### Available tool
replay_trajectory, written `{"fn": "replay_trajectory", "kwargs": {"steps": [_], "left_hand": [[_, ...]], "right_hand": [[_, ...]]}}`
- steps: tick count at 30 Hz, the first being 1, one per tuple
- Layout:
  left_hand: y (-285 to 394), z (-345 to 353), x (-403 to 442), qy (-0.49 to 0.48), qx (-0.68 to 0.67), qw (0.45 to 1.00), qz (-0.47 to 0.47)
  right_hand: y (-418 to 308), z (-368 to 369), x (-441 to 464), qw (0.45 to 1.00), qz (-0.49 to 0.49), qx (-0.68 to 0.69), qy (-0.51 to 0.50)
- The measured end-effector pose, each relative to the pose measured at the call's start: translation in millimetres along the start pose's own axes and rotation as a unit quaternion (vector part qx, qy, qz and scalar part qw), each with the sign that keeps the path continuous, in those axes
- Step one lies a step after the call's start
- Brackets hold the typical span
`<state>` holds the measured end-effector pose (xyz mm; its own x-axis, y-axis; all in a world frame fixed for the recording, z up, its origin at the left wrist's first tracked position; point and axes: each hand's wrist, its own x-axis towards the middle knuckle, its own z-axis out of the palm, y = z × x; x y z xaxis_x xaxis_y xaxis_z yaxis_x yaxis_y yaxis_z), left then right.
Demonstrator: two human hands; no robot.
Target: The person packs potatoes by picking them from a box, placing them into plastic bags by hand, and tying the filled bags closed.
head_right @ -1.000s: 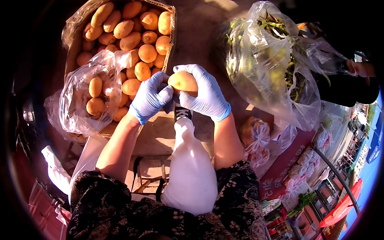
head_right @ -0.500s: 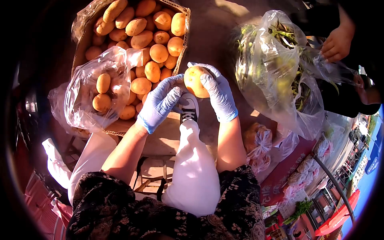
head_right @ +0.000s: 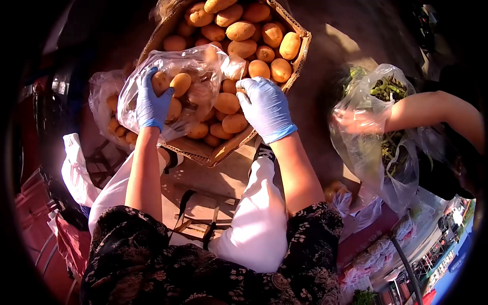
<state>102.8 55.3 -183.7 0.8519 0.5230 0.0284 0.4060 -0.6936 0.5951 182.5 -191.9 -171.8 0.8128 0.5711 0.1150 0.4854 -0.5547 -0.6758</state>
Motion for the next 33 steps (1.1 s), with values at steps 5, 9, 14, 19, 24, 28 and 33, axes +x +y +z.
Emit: {"fn": "replay_trajectory", "kwargs": {"steps": [5, 9, 14, 19, 24, 28, 33], "left_hand": [[-38.3, 8.8, 3.3, 0.019, 0.15, 0.988, 0.023], [-1.9, 7.3, -1.1, 0.076, 0.005, 0.99, 0.115], [54.0, 3.9, -13.8, -0.047, -0.472, 0.88, -0.033], [86.6, 29.7, -51.5, -0.335, -0.532, 0.776, -0.059], [115.0, 41.1, -72.6, -0.413, -0.496, 0.759, -0.088], [129.2, 50.3, -70.2, -0.394, -0.501, 0.757, -0.147], [131.3, 47.6, -64.3, -0.45, -0.45, 0.759, -0.14]], "right_hand": [[-12.6, 60.9, 13.9, 0.944, -0.03, -0.274, -0.184], [-5.6, 85.0, 14.4, 0.937, -0.023, -0.284, -0.202], [-8.4, 3.4, -3.8, 0.947, 0.143, 0.279, -0.064], [1.7, -44.3, -23.1, 0.726, 0.288, 0.624, -0.026], [9.9, -43.5, -31.4, 0.699, 0.32, 0.639, 0.021], [18.2, -42.8, -36.9, 0.772, 0.264, 0.578, 0.003], [28.0, -39.2, -46.7, 0.819, 0.217, 0.53, 0.005]]}}
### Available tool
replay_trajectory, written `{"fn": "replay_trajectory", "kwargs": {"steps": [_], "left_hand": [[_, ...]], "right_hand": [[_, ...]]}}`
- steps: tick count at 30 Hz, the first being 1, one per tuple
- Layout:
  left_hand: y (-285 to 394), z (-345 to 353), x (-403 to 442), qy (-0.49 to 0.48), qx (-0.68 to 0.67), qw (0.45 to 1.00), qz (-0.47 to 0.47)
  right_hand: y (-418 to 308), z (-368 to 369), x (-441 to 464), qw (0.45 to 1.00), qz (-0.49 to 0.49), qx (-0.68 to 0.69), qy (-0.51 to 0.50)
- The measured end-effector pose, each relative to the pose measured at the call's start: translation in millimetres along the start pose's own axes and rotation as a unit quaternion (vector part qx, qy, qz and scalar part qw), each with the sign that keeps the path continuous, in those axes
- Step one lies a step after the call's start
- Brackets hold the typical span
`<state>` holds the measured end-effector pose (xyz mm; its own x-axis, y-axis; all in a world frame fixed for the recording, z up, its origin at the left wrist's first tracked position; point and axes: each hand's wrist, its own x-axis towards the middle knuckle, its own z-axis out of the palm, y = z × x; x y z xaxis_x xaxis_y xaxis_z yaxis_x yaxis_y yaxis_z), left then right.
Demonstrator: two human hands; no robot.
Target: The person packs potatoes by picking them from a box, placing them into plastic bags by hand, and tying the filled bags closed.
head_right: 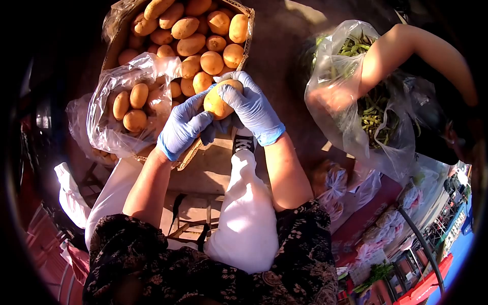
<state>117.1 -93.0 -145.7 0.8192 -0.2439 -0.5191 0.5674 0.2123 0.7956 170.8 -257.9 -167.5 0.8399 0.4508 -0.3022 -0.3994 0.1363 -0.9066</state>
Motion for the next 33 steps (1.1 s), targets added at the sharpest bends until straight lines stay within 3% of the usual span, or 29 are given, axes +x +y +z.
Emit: {"fn": "replay_trajectory", "kwargs": {"steps": [7, 11, 14, 15, 18, 19, 20, 22, 24, 27, 28, 31, 33], "left_hand": [[-0.9, 17.0, 4.4, 0.085, 0.15, 0.985, -0.011], [-17.7, 17.2, 11.6, 0.091, 0.193, 0.975, 0.058], [-24.0, 29.0, 2.4, 0.031, 0.124, 0.989, 0.081], [-26.4, 24.7, 0.3, -0.009, 0.176, 0.983, 0.057], [-36.9, 26.1, 3.0, -0.01, 0.284, 0.938, 0.198], [-32.7, 26.6, 3.1, -0.022, 0.243, 0.96, 0.138], [-28.0, 31.7, 0.8, 0.013, 0.246, 0.958, 0.149], [-2.8, 38.8, -5.7, 0.031, 0.216, 0.971, 0.1], [-7.4, 35.5, -0.1, 0.138, 0.281, 0.91, 0.274], [-7.8, 9.4, -2.2, 0.191, 0.232, 0.913, 0.277], [-5.7, -2.4, -9.0, 0.215, 0.199, 0.921, 0.255], [9.2, -52.9, -27.9, 0.376, 0.311, 0.834, 0.256], [10.1, -98.0, -34.9, 0.427, 0.371, 0.792, 0.229]], "right_hand": [[10.9, -3.4, -9.9, 0.995, -0.047, -0.076, 0.038], [-10.7, -12.7, -16.1, 0.995, 0.057, 0.051, 0.062], [-11.2, -31.0, -20.2, 0.983, 0.111, 0.135, 0.05], [-7.6, -31.8, -18.6, 0.981, 0.105, 0.152, 0.065], [-10.9, -30.5, -15.9, 0.97, 0.128, 0.197, 0.068], [-10.4, -26.4, -13.1, 0.961, 0.134, 0.224, 0.093], [-10.3, -25.8, -13.2, 0.958, 0.132, 0.239, 0.088], [-9.1, -10.9, -9.0, 0.978, 0.071, 0.143, 0.136], [0.6, 2.8, -5.4, 0.99, 0.043, 0.081, 0.106], [5.4, 31.4, 3.9, 0.972, -0.075, -0.192, 0.114], [7.0, 37.3, 14.5, 0.929, -0.184, -0.297, 0.122], [2.6, 45.8, 49.6, 0.83, -0.271, -0.47, 0.126], [5.2, 47.6, 77.2, 0.688, -0.224, -0.686, 0.068]]}}
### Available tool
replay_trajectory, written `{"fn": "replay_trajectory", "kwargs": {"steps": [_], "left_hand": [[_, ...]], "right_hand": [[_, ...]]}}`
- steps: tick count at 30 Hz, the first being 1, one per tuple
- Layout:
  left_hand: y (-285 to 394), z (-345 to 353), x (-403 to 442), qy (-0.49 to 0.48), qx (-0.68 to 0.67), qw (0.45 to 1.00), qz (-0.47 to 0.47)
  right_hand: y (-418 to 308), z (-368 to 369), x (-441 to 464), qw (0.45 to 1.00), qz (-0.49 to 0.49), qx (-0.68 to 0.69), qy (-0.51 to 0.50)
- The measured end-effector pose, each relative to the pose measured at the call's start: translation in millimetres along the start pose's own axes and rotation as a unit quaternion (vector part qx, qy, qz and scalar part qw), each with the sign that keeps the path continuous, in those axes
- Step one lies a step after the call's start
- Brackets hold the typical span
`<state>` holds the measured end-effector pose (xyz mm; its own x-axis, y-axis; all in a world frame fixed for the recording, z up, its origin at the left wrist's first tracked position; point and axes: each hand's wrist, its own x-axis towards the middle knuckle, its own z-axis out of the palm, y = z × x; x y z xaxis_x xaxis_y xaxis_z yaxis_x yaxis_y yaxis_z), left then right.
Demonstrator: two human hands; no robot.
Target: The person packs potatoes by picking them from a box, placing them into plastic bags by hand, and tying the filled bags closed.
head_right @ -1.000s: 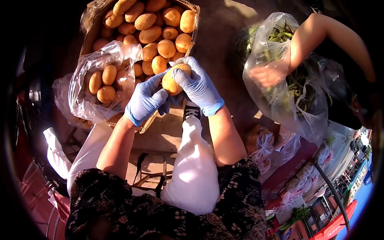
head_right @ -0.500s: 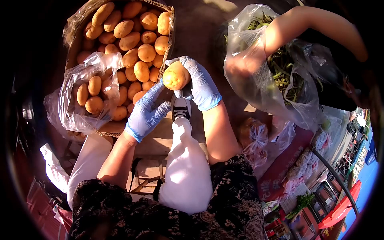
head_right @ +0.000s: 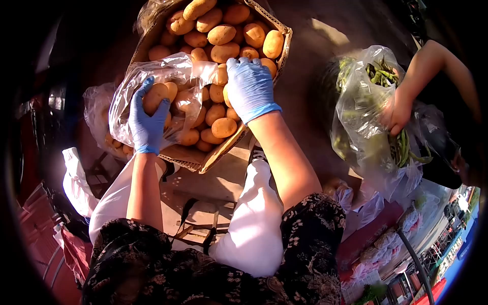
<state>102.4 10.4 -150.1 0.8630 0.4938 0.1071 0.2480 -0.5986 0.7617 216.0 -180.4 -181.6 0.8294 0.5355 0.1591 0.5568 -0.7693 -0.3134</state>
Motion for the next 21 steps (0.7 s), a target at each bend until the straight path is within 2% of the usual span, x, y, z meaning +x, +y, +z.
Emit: {"fn": "replay_trajectory", "kwargs": {"steps": [1, 3, 4, 5, 7, 10, 11, 12, 13, 15, 16, 17, 19, 21], "left_hand": [[-13.5, -10.4, 8.4, 0.014, 0.048, 0.999, 0.015], [-34.9, -24.2, 22.6, 0.028, 0.155, 0.986, 0.061], [-45.9, -25.0, 28.2, 0.038, 0.164, 0.982, 0.089], [-55.3, -23.1, 28.3, 0.067, 0.171, 0.978, 0.099], [-38.9, -27.7, 31.4, 0.06, 0.194, 0.976, 0.084], [-54.4, -30.2, 36.3, 0.059, 0.269, 0.955, 0.11], [-55.8, -31.8, 37.0, 0.054, 0.288, 0.948, 0.125], [-57.7, -32.7, 38.5, 0.051, 0.303, 0.944, 0.12], [-61.7, -34.2, 37.2, 0.045, 0.32, 0.939, 0.115], [-68.8, -33.2, 38.8, 0.034, 0.288, 0.95, 0.12], [-67.1, -29.6, 37.9, 0.045, 0.306, 0.944, 0.115], [-65.2, -27.9, 36.7, 0.056, 0.327, 0.937, 0.11], [-47.3, -19.7, 30.5, 0.065, 0.251, 0.957, 0.13], [-17.1, -1.7, 20.5, 0.061, 0.125, 0.974, 0.177]], "right_hand": [[-0.6, 14.9, 8.2, 0.992, -0.009, -0.118, -0.04], [4.7, 49.7, 14.1, 0.97, -0.021, -0.209, -0.124], [2.2, 58.6, 18.6, 0.953, -0.003, -0.249, -0.175], [1.2, 67.1, 19.8, 0.936, -0.006, -0.3, -0.184], [2.5, 68.1, 25.7, 0.93, 0.009, -0.279, -0.238], [9.0, 46.8, 18.0, 0.987, -0.027, -0.09, -0.129], [8.5, 23.6, 11.7, 0.985, 0.035, 0.066, -0.156], [8.0, 10.3, 4.5, 0.965, 0.013, 0.234, -0.122], [7.9, 0.6, -5.6, 0.915, -0.006, 0.395, -0.083], [4.6, -18.4, -17.3, 0.767, 0.052, 0.624, -0.141], [3.6, -25.7, -21.6, 0.712, 0.068, 0.682, -0.152], [2.9, -30.4, -25.3, 0.69, 0.093, 0.7, -0.155], [6.5, -32.1, -31.9, 0.55, 0.136, 0.806, -0.173], [11.9, -30.0, -36.6, 0.495, 0.139, 0.837, -0.185]]}}
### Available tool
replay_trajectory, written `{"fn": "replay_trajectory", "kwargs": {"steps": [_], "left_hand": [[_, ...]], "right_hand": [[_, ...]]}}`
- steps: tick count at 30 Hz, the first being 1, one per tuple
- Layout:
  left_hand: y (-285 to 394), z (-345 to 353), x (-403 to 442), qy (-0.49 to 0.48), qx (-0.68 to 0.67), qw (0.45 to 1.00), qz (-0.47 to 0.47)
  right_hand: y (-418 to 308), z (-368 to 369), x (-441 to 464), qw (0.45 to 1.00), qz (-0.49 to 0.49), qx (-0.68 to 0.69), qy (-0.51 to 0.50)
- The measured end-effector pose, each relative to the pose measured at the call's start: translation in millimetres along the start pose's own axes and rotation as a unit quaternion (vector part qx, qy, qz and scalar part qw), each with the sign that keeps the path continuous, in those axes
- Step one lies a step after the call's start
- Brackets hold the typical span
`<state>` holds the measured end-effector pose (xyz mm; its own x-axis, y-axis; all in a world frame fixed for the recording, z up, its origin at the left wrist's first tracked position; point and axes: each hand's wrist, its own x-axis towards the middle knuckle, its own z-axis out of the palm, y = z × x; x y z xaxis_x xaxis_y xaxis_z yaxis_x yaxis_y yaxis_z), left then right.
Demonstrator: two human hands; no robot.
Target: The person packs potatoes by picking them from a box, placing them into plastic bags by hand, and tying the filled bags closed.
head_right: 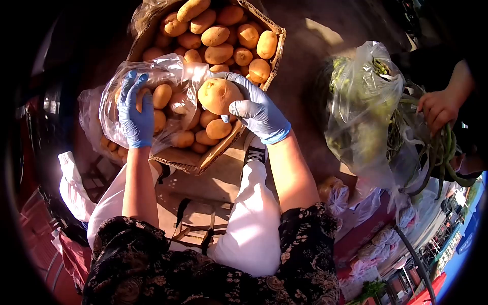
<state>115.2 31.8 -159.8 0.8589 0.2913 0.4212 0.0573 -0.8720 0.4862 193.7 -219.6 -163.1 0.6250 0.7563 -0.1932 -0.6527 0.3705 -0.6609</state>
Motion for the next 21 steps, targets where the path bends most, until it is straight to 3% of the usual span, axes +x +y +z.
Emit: {"fn": "replay_trajectory", "kwargs": {"steps": [1, 2, 3, 4, 8, 12, 13, 16, 21], "left_hand": [[19.8, 3.0, 2.1, -0.028, -0.106, 0.994, 0.008], [32.1, 9.7, -7.8, -0.1, -0.269, 0.95, -0.125], [58.3, 8.5, -7.4, -0.156, -0.502, 0.802, -0.285], [64.8, 4.8, -6.8, -0.249, -0.543, 0.737, -0.317], [87.4, 21.2, -7.9, -0.298, -0.531, 0.719, -0.334], [96.7, 21.0, 0.7, -0.331, -0.557, 0.633, -0.423], [96.7, 24.7, -2.0, -0.322, -0.547, 0.64, -0.432], [94.3, 31.4, -8.6, -0.345, -0.525, 0.667, -0.4], [109.5, 36.5, -21.4, -0.273, -0.541, 0.688, -0.401]], "right_hand": [[0.9, -1.6, -2.2, 0.999, 0.007, 0.031, -0.01], [0.6, -0.6, -3.0, 0.999, -0.027, -0.021, -0.009], [-0.6, 2.3, -2.9, 0.995, -0.062, -0.073, -0.009], [-1.7, 4.5, -3.6, 0.988, -0.096, -0.125, -0.009], [-3.7, 2.5, -11.7, 0.952, -0.136, -0.276, -0.001], [-10.7, 4.0, -18.1, 0.866, -0.187, -0.464, 0.01], [-8.9, 6.5, -19.5, 0.829, -0.211, -0.517, 0.012], [-6.4, 5.5, -19.8, 0.808, -0.206, -0.552, -0.006], [-11.7, 2.5, -23.7, 0.831, -0.259, -0.49, 0.042]]}}
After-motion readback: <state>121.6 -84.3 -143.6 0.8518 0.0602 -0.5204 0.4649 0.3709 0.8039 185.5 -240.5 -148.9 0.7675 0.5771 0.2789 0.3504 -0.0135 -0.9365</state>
